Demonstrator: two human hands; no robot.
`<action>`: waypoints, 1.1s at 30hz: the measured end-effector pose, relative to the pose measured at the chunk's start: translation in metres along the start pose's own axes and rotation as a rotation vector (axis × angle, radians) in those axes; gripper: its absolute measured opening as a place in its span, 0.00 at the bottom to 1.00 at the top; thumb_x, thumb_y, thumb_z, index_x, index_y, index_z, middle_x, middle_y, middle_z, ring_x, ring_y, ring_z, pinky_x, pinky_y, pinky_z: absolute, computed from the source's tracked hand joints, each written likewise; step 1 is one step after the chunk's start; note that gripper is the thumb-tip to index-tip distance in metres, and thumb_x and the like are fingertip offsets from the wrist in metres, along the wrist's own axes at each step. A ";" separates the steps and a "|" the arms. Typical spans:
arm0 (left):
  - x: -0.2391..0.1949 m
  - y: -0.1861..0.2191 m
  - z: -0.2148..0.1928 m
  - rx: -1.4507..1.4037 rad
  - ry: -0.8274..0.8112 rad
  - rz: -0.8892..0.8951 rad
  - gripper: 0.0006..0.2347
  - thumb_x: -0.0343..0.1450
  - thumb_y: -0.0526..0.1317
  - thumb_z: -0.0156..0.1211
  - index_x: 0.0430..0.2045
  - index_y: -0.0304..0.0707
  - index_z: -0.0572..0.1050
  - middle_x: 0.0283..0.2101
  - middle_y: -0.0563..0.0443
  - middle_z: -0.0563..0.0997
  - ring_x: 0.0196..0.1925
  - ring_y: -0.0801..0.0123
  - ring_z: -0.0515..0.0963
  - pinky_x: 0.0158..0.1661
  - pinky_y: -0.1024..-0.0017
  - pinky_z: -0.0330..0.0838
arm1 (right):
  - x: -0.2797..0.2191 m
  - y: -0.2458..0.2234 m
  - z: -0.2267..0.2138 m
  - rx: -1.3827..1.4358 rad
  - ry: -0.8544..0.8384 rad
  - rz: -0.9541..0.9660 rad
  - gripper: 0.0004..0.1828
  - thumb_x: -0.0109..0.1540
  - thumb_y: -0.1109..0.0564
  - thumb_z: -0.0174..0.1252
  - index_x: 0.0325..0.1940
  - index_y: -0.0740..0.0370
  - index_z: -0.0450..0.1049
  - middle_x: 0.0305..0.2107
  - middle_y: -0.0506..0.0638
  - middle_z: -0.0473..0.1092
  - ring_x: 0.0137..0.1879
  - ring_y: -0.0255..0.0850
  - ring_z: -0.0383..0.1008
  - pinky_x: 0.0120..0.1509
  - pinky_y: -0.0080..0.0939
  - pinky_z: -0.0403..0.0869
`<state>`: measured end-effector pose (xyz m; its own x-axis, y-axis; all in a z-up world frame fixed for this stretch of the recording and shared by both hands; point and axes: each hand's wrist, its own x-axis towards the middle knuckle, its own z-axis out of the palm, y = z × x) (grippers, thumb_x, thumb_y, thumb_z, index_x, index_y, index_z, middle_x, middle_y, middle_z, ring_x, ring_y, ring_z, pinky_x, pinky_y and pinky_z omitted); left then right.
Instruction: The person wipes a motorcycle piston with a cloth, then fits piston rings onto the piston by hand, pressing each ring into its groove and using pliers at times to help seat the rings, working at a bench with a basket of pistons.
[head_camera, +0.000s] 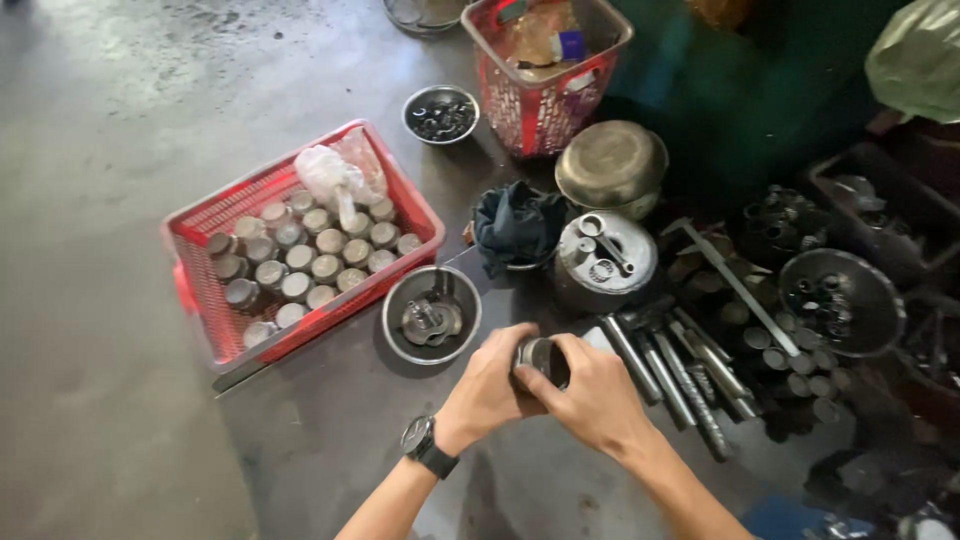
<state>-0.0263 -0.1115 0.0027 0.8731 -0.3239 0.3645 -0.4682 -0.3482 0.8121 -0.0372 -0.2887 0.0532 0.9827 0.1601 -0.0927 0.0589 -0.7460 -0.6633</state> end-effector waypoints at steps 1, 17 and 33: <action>-0.001 -0.004 -0.004 0.008 0.000 -0.004 0.41 0.53 0.37 0.80 0.62 0.29 0.63 0.56 0.33 0.75 0.58 0.42 0.73 0.57 0.57 0.71 | 0.000 0.004 0.004 0.007 -0.004 -0.005 0.26 0.58 0.39 0.67 0.50 0.60 0.75 0.38 0.59 0.78 0.45 0.53 0.80 0.49 0.47 0.76; -0.039 -0.016 -0.016 -0.015 0.089 0.120 0.37 0.50 0.46 0.85 0.52 0.36 0.71 0.53 0.41 0.75 0.56 0.51 0.76 0.56 0.59 0.74 | -0.004 0.068 0.023 0.899 -0.088 -0.021 0.40 0.48 0.67 0.72 0.65 0.64 0.69 0.52 0.53 0.73 0.55 0.42 0.77 0.57 0.42 0.78; -0.047 -0.031 0.006 0.169 -0.124 0.267 0.33 0.63 0.36 0.79 0.59 0.41 0.62 0.65 0.35 0.69 0.69 0.41 0.71 0.64 0.54 0.73 | -0.055 0.153 0.101 1.080 0.017 0.191 0.40 0.49 0.68 0.73 0.65 0.61 0.68 0.47 0.48 0.73 0.50 0.35 0.76 0.54 0.37 0.77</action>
<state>-0.0533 -0.0906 -0.0420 0.6984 -0.5239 0.4876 -0.7030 -0.3746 0.6045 -0.0999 -0.3461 -0.1183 0.9621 0.0875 -0.2581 -0.2709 0.2036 -0.9408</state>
